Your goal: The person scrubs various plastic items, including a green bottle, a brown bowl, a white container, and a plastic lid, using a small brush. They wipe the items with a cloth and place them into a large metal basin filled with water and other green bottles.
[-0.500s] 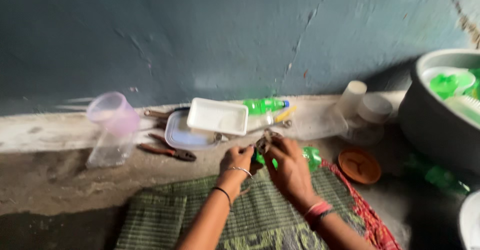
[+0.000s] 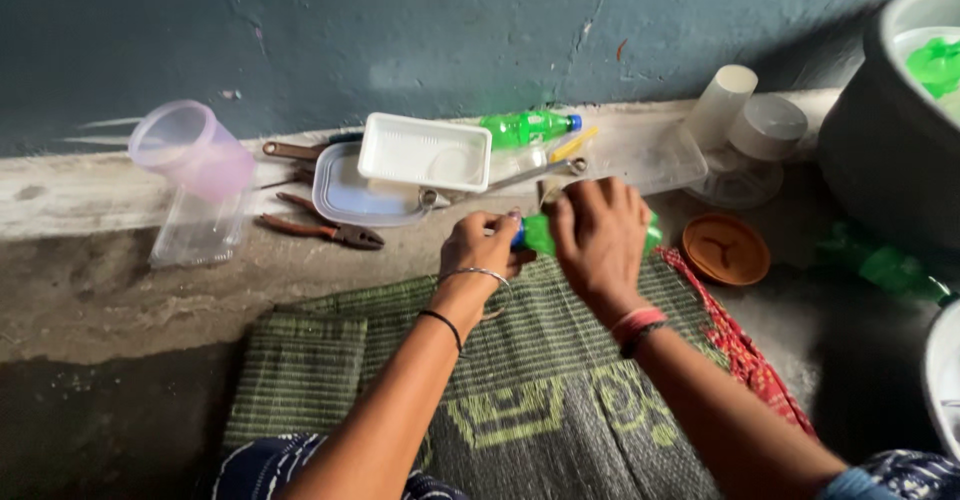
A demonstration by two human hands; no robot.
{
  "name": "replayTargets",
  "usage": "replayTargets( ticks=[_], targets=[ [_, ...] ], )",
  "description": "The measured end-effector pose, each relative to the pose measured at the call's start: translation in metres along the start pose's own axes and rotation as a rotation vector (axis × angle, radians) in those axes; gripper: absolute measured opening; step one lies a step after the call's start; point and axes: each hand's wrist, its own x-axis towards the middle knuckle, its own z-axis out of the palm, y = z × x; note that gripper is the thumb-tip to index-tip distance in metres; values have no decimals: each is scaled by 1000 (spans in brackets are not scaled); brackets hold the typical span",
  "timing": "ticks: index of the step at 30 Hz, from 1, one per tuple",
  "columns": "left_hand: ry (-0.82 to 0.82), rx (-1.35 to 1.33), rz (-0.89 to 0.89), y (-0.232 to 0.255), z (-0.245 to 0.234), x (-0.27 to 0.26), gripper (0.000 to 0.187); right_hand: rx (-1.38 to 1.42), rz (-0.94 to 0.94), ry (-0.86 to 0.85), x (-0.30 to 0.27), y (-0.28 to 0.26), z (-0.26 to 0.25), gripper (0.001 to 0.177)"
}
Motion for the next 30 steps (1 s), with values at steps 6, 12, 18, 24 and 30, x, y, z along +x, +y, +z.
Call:
replayTargets(
  ticks=[6,12,18,24,30],
  targets=[
    [44,54,-64,-44,-8,21,36,215,-20,-89,-22,21,22,22],
    [207,589,205,-123,-13,62,29,107,-260,-128,-70,12,66,25],
    [18,71,-197,-113,-17,45,26,-76,172,-334,-68,65,69,28],
    [236,708,250,-135,-9,72,21,60,-149,-192,-68,15,92,23],
    [-1,258,12,-108,-12,50,21,24,12,-108,-72,74,66,26]
  ],
)
